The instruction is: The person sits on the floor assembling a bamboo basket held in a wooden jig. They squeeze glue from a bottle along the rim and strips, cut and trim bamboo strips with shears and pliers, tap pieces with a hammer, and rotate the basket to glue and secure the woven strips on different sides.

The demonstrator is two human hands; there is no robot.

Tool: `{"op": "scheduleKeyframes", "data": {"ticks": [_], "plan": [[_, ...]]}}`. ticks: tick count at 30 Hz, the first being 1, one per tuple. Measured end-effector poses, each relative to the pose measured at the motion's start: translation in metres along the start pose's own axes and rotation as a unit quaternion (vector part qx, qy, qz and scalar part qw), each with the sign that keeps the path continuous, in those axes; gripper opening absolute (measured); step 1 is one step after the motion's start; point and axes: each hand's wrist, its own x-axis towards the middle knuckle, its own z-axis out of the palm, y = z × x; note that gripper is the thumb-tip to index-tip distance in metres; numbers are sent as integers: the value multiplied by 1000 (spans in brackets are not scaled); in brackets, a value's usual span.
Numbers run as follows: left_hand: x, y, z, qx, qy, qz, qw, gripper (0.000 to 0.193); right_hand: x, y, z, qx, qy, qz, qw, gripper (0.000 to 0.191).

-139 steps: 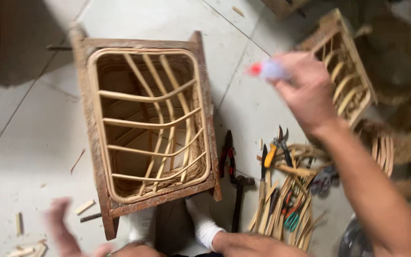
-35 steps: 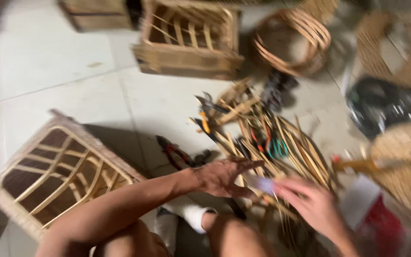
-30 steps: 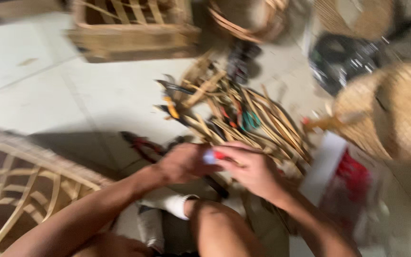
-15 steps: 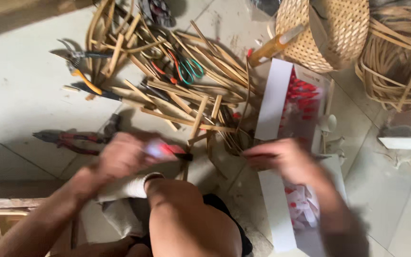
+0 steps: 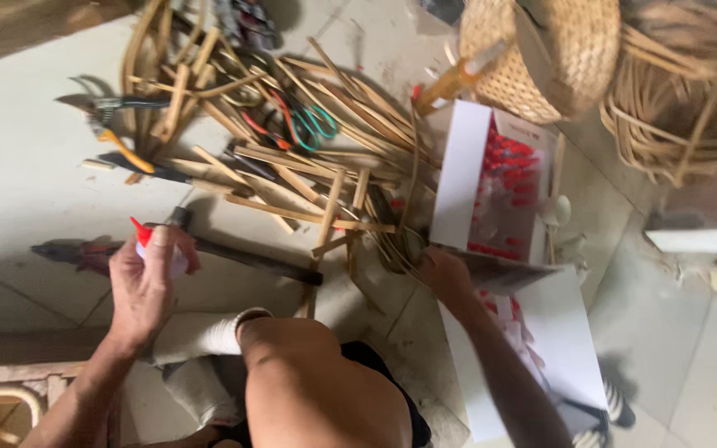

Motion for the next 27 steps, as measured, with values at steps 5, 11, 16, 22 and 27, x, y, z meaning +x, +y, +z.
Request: {"op": "scheduleKeyframes", "data": {"ticks": [5, 11, 16, 22, 27], "plan": [[-1, 20, -16, -20, 84, 6, 996, 34, 61, -9, 46, 9, -88, 148, 985, 45], [13, 18, -22, -156, 142, 51, 976, 27, 83, -8, 48, 102, -123, 151, 976, 66], [20, 12, -26, -203, 166, 39, 964, 28, 82, -40, 74, 87, 10, -62, 994, 70], [19, 15, -39, -227, 169, 58, 957, 28, 80, -49, 80, 197, -61, 72, 976, 58], [19, 19, -46, -219, 193, 73, 954, 29, 82, -42, 69, 303, -113, 143, 935, 39]]}}
